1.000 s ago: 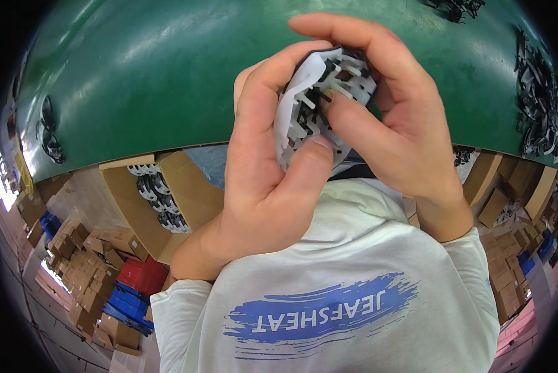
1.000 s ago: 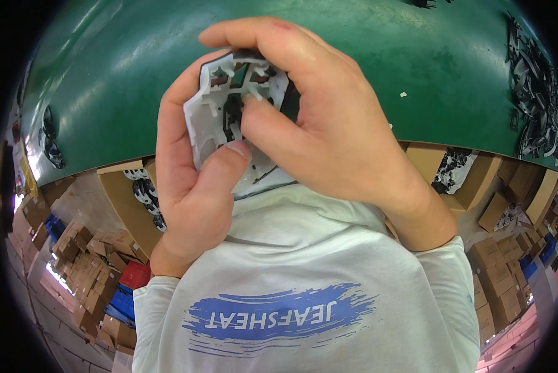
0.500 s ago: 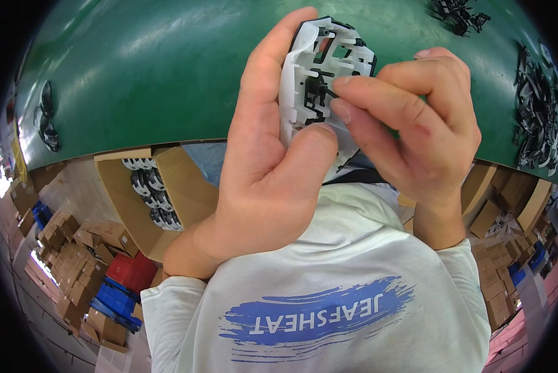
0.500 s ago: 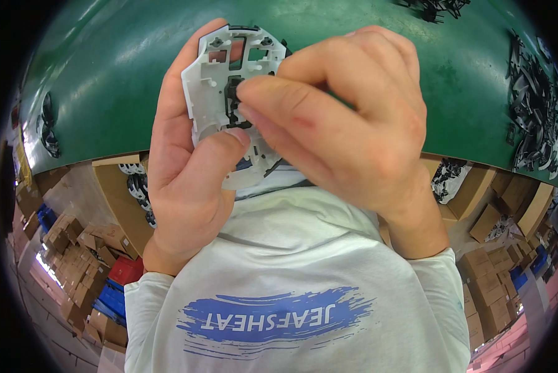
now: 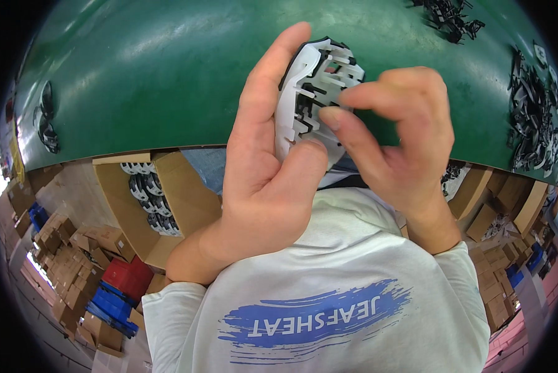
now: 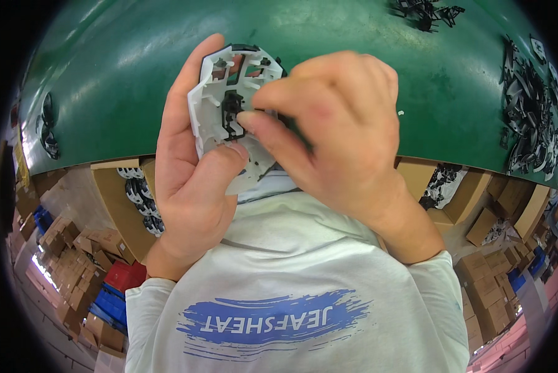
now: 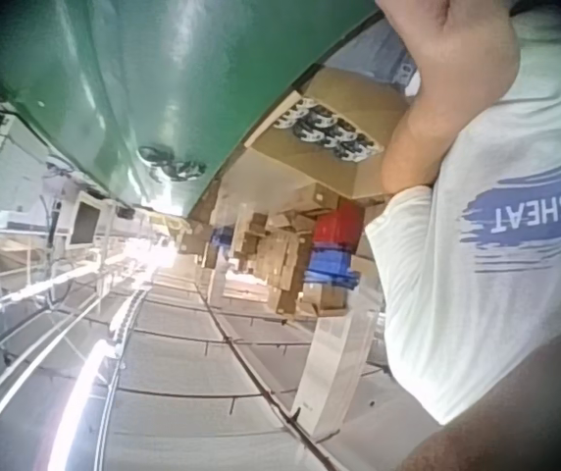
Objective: The person assembles computer mice by taking mouse shells from a conveyor belt, inserting plastic components into them by hand, snapping on outer panels, and packing the assembled units into a cardboard box.
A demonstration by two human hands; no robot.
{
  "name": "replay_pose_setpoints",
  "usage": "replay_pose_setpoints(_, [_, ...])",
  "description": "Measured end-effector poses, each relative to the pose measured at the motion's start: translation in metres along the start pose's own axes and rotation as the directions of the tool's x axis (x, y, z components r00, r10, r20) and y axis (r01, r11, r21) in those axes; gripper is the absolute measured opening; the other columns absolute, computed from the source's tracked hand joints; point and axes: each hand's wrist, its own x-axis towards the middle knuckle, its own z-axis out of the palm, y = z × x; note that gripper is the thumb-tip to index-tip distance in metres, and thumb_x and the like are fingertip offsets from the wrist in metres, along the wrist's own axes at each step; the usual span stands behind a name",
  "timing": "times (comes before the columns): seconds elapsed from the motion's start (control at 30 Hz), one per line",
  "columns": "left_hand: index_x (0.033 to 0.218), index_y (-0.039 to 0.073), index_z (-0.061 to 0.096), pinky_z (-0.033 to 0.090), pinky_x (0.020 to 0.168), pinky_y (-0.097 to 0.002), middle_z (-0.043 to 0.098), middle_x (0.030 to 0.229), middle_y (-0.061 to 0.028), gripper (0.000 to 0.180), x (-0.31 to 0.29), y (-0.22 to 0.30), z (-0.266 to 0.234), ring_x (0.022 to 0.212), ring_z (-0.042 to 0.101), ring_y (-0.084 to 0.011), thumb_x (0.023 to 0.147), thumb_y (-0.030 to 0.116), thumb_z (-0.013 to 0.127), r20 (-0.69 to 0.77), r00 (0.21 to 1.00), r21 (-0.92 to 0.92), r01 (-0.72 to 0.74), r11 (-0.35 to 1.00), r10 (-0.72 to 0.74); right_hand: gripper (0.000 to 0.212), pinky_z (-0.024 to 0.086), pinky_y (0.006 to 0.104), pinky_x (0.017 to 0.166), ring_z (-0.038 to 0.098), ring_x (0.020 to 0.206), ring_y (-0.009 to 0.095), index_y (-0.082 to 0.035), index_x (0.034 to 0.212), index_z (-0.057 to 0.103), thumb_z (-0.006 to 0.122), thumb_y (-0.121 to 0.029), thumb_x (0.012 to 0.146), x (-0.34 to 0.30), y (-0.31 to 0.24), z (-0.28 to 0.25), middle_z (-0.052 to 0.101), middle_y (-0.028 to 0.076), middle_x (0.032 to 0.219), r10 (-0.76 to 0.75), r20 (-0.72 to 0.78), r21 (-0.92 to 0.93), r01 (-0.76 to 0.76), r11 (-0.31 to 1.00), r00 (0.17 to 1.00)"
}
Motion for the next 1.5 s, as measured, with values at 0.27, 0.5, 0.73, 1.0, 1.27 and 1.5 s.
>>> replay_pose_setpoints(0.27, [0.162, 0.004, 0.036, 0.040, 0.121, -0.0372, 0.057, 0.145, -0.0121, 0.083, 0.002, 0.000, 0.001, 0.135, 0.057, -0.0217, 0.081, -0.010, 0.049, 0.010, 0.999, 0.068, -0.054, 0.996, 0.053, 0.060, 0.046, 0.0349, 0.110, 0.060, 0.122, 0.022, 0.003, 0.143, 0.056, 0.079, -0.005, 0.088, 0.006, -0.010, -0.004, 0.062, 0.015, 0.134, 0.443, 0.109, 0.599, -0.415, 0.685, 0.890])
replay_pose_setpoints(0.5, [0.157, 0.002, 0.039, 0.043, 0.115, -0.0356, 0.048, 0.146, -0.0158, 0.073, 0.015, -0.003, -0.020, 0.137, 0.051, -0.0223, 0.088, -0.011, 0.060, -0.030, 1.000, 0.211, 0.001, 0.978, 0.006, 0.045, 0.059, 0.0303, 0.086, 0.070, 0.104, 0.014, -0.003, 0.134, 0.069, 0.081, -0.001, 0.091, 0.006, -0.006, -0.013, 0.072, 0.009, 0.118, 0.578, 0.277, 0.734, -0.558, 0.388, 0.767])
replay_pose_setpoints(0.73, [0.164, 0.005, 0.039, 0.042, 0.122, -0.0518, 0.047, 0.164, -0.0206, 0.084, 0.012, -0.016, -0.007, 0.150, 0.048, -0.0320, 0.110, 0.069, 0.034, 0.112, 0.931, -0.586, 0.345, 0.734, -0.348, 0.053, 0.059, 0.0392, 0.086, 0.070, 0.100, 0.024, -0.012, 0.118, 0.078, 0.088, -0.009, 0.066, -0.006, 0.014, -0.005, 0.072, 0.005, 0.110, 0.003, -0.306, 0.098, 0.028, 0.995, 0.952])
replay_pose_setpoints(1.0, [0.166, 0.005, 0.032, 0.057, 0.105, -0.0464, 0.054, 0.156, -0.0229, 0.071, 0.030, -0.002, -0.010, 0.125, 0.068, -0.0317, 0.116, 0.055, 0.033, 0.018, 0.982, -0.449, 0.175, 0.876, -0.187, 0.037, 0.044, 0.0515, 0.112, 0.064, 0.116, 0.024, -0.021, 0.120, 0.078, 0.086, -0.015, 0.084, -0.018, 0.005, -0.016, 0.071, 0.000, 0.122, 0.106, -0.113, 0.217, -0.079, 0.973, 0.988])
replay_pose_setpoints(1.27, [0.167, 0.002, 0.029, 0.064, 0.094, -0.0413, 0.055, 0.153, -0.0244, 0.070, 0.033, -0.008, -0.014, 0.117, 0.070, -0.0287, 0.116, 0.049, 0.036, 0.059, 0.978, -0.343, 0.210, 0.915, -0.202, 0.022, 0.053, 0.0425, 0.083, 0.071, 0.092, 0.029, -0.008, 0.113, 0.076, 0.076, -0.019, 0.095, -0.067, 0.126, -0.143, 0.075, 0.010, 0.102, 0.523, -0.434, -0.404, -0.678, 0.614, 0.733])
replay_pose_setpoints(1.5, [0.167, 0.001, 0.030, 0.060, 0.099, -0.0392, 0.057, 0.151, -0.0216, 0.074, 0.036, -0.012, -0.014, 0.119, 0.068, -0.0263, 0.112, 0.050, 0.041, 0.063, 0.982, -0.242, 0.188, 0.952, -0.179, 0.022, 0.052, 0.0438, 0.081, 0.070, 0.085, 0.029, -0.009, 0.110, 0.076, 0.077, -0.026, 0.096, -0.070, 0.173, -0.180, 0.075, 0.007, 0.096, 0.401, -0.353, -0.777, -0.504, 0.378, 0.845])
